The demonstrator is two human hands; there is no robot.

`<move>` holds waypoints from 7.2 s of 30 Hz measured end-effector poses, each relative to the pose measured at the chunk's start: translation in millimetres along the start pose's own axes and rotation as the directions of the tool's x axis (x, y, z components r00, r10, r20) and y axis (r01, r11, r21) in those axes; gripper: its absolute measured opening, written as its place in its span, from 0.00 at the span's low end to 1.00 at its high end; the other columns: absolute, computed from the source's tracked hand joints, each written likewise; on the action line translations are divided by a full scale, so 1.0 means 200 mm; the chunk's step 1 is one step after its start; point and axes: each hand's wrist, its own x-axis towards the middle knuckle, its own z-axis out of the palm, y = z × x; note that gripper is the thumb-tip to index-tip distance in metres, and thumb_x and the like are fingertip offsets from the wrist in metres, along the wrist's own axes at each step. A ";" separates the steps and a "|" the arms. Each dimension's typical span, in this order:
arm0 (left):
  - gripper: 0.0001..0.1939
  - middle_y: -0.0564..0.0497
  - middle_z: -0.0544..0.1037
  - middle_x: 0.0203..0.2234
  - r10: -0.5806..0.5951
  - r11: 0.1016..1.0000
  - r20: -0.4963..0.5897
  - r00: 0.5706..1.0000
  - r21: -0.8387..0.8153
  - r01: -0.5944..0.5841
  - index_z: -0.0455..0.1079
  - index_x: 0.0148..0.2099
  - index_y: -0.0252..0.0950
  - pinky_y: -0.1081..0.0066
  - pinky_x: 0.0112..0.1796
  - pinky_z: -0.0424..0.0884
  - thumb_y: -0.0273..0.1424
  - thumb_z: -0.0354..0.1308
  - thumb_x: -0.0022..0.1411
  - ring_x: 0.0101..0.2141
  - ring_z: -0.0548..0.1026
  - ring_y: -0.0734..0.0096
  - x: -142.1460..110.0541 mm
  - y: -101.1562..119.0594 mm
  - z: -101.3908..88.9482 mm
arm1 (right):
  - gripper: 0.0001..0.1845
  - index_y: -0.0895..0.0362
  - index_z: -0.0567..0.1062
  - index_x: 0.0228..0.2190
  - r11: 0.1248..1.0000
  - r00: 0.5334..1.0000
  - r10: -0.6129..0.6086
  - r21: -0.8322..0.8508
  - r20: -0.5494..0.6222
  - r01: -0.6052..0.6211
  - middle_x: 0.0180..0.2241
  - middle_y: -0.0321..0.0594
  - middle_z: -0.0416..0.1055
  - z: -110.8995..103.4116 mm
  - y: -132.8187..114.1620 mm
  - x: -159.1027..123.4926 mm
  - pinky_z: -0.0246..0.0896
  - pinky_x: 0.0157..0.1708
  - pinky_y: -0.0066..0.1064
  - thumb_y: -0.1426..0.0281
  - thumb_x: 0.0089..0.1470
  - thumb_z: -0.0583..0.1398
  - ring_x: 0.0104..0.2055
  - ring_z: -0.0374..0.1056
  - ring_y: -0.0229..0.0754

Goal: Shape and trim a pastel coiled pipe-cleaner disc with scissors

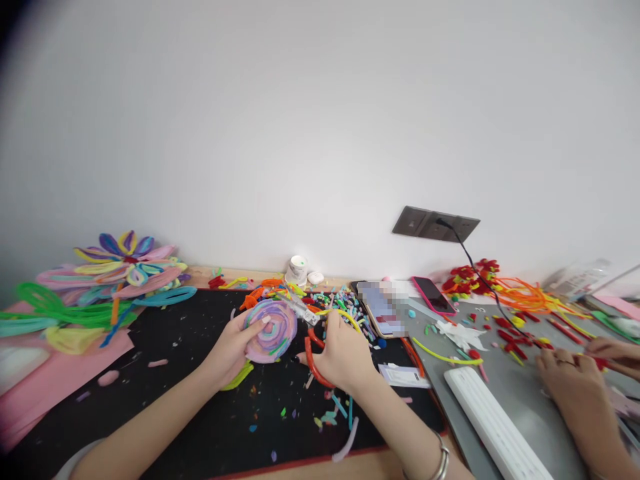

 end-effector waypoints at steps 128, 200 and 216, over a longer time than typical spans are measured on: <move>0.44 0.44 0.78 0.46 -0.146 0.989 0.056 0.988 -0.016 0.147 0.49 0.67 0.42 0.66 0.44 0.73 0.19 0.63 0.53 0.42 0.78 0.62 -0.02 0.08 0.02 | 0.13 0.55 0.64 0.27 0.373 0.978 -0.206 0.922 -0.024 0.101 0.31 0.35 0.70 0.07 0.03 0.10 0.59 0.30 0.28 0.66 0.43 0.64 0.29 0.64 0.37; 0.32 0.45 0.67 0.59 -0.160 0.835 0.364 0.917 -0.446 0.323 0.55 0.65 0.38 0.60 0.60 0.52 0.48 0.45 0.65 0.61 0.60 0.60 0.00 0.06 0.00 | 0.15 0.59 0.67 0.38 0.993 0.996 -0.087 -0.079 0.028 0.089 0.37 0.47 0.69 0.13 -0.21 -0.12 0.59 0.29 0.34 0.61 0.55 0.57 0.36 0.71 0.52; 0.31 0.43 0.71 0.56 -0.187 0.820 0.326 0.927 -0.468 0.330 0.56 0.64 0.37 0.60 0.59 0.55 0.49 0.44 0.65 0.59 0.64 0.61 -0.01 0.09 0.02 | 0.23 0.62 0.72 0.36 0.981 0.990 -0.061 -0.177 0.124 0.083 0.32 0.52 0.74 0.07 -0.28 -0.07 0.64 0.29 0.35 0.52 0.54 0.58 0.34 0.74 0.55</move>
